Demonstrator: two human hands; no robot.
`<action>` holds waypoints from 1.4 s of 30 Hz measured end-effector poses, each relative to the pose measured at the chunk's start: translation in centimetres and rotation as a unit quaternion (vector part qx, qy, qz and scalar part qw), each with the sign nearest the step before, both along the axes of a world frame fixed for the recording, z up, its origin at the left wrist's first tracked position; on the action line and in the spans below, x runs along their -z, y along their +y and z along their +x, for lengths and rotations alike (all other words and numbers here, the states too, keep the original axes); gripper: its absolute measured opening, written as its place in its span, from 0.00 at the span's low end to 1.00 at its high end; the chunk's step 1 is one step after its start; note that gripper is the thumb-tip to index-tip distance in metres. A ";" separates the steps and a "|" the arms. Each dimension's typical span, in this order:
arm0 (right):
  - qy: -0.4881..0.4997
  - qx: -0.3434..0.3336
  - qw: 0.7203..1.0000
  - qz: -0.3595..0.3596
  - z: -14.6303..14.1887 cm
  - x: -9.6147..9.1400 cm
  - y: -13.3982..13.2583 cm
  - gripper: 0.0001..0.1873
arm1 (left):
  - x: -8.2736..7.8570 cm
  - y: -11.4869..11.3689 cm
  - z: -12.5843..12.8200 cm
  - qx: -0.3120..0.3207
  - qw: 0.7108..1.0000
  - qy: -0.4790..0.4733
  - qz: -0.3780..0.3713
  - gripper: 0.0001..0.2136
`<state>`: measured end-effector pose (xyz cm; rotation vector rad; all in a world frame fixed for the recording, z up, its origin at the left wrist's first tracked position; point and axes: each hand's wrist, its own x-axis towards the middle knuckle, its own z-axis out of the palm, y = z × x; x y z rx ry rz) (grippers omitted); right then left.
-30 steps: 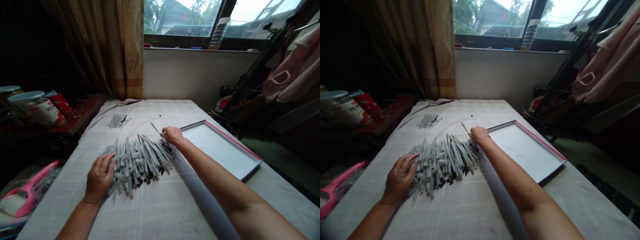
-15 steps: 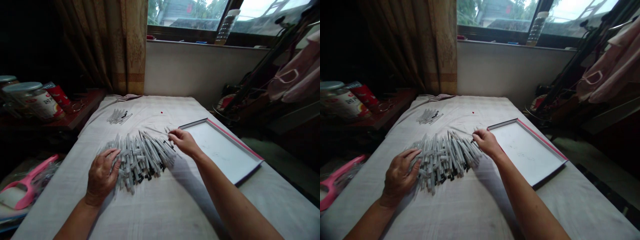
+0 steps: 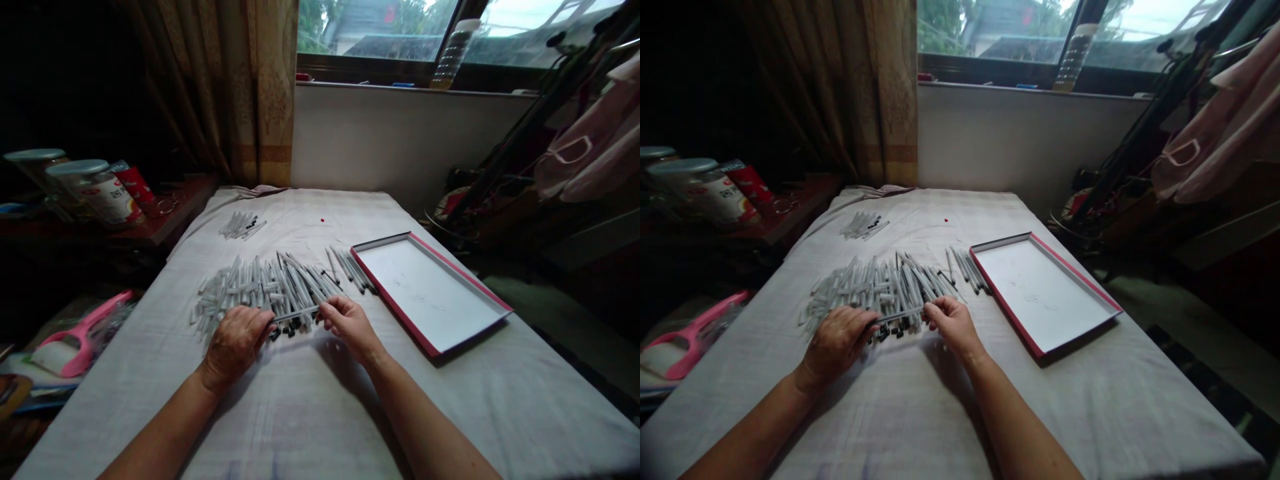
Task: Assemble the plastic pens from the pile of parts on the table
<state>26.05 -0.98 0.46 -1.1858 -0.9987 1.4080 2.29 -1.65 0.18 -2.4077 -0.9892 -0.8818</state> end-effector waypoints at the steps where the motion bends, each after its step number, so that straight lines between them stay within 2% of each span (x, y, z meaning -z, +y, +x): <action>1: -0.007 -0.006 1.000 0.002 0.0 0.0 0.0 0.18 | 0.0 -0.2 0.0 -0.004 1.000 -0.005 -0.004 0.06; 8: 0.012 -0.025 0.997 0.076 0.5 0.2 0.0 0.12 | 0.5 -0.8 0.0 -0.010 0.994 -0.072 -0.086 0.14; 12: -0.002 -0.038 0.996 0.081 0.9 0.3 0.1 0.13 | 0.7 -0.8 -0.2 -0.024 0.992 -0.079 -0.098 0.16; 15: -0.043 -0.032 0.996 0.070 0.8 0.5 0.2 0.12 | 0.8 -0.8 -0.2 -0.026 0.992 -0.080 -0.091 0.17; 18: -0.079 -0.035 0.992 0.095 0.7 0.8 0.3 0.14 | 0.8 -0.7 -0.2 -0.026 0.992 -0.080 -0.093 0.17; 21: -0.080 -0.032 0.988 0.128 0.8 1.1 0.3 0.11 | 0.9 -0.8 -0.2 -0.025 0.992 -0.079 -0.098 0.17; 25: -0.084 -0.025 0.985 0.150 0.8 1.4 0.3 0.14 | 1.0 -0.8 -0.3 -0.017 0.991 -0.083 -0.105 0.16; 29: -0.102 -0.038 0.986 0.126 0.7 1.3 0.3 0.11 | 1.2 -0.8 -0.3 -0.013 0.992 -0.079 -0.100 0.15; 33: -0.116 -0.047 0.980 0.154 0.8 1.3 0.3 0.08 | 1.1 -0.8 -0.2 -0.014 0.992 -0.074 -0.104 0.15; 40: -0.164 -0.039 0.959 0.228 1.2 1.6 0.1 0.05 | 1.2 -1.0 -0.4 -0.020 0.982 -0.086 -0.169 0.16; 42: -0.170 -0.036 0.959 0.224 1.2 1.5 0.1 0.08 | 1.2 -1.0 -0.5 -0.019 0.979 -0.091 -0.183 0.16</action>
